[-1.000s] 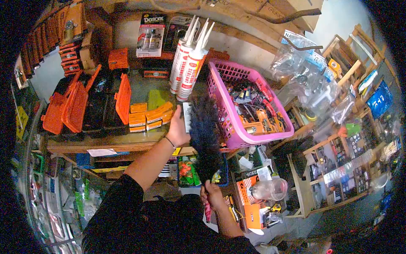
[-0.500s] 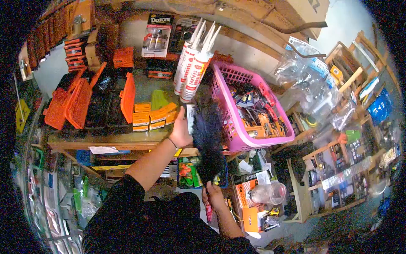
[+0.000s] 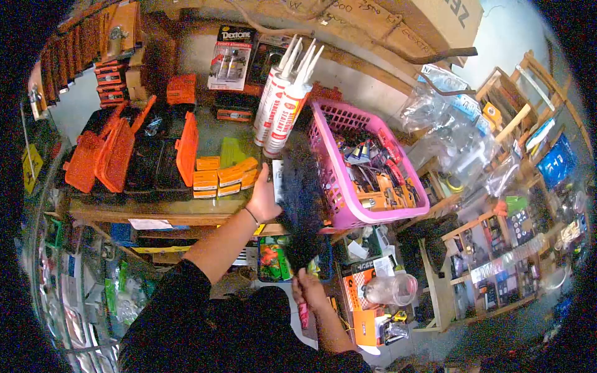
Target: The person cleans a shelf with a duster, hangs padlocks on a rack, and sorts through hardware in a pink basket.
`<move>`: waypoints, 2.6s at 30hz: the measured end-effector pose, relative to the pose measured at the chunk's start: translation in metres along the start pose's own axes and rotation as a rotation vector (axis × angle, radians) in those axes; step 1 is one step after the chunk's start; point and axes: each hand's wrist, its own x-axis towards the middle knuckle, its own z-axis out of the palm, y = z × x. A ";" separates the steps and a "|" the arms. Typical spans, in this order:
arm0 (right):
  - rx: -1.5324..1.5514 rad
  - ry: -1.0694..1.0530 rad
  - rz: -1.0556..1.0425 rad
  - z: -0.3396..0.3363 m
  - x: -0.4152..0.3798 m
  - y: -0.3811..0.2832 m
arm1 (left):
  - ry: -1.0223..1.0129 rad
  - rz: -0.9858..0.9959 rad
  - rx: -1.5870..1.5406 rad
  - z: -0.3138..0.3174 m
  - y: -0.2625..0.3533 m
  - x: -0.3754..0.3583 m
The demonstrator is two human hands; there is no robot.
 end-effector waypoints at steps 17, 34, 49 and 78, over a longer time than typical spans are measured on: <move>-0.056 -0.040 0.104 0.007 -0.013 0.001 | -0.410 -0.022 -0.109 -0.010 -0.003 -0.009; 0.119 0.000 0.044 0.000 -0.011 0.000 | -0.428 -0.078 -0.054 0.002 0.000 -0.011; 0.073 0.134 0.101 0.001 -0.016 0.011 | -0.569 -0.021 -0.042 -0.009 -0.004 -0.008; -0.075 0.032 0.115 0.015 -0.027 -0.002 | -0.457 -0.011 -0.017 -0.018 -0.001 -0.005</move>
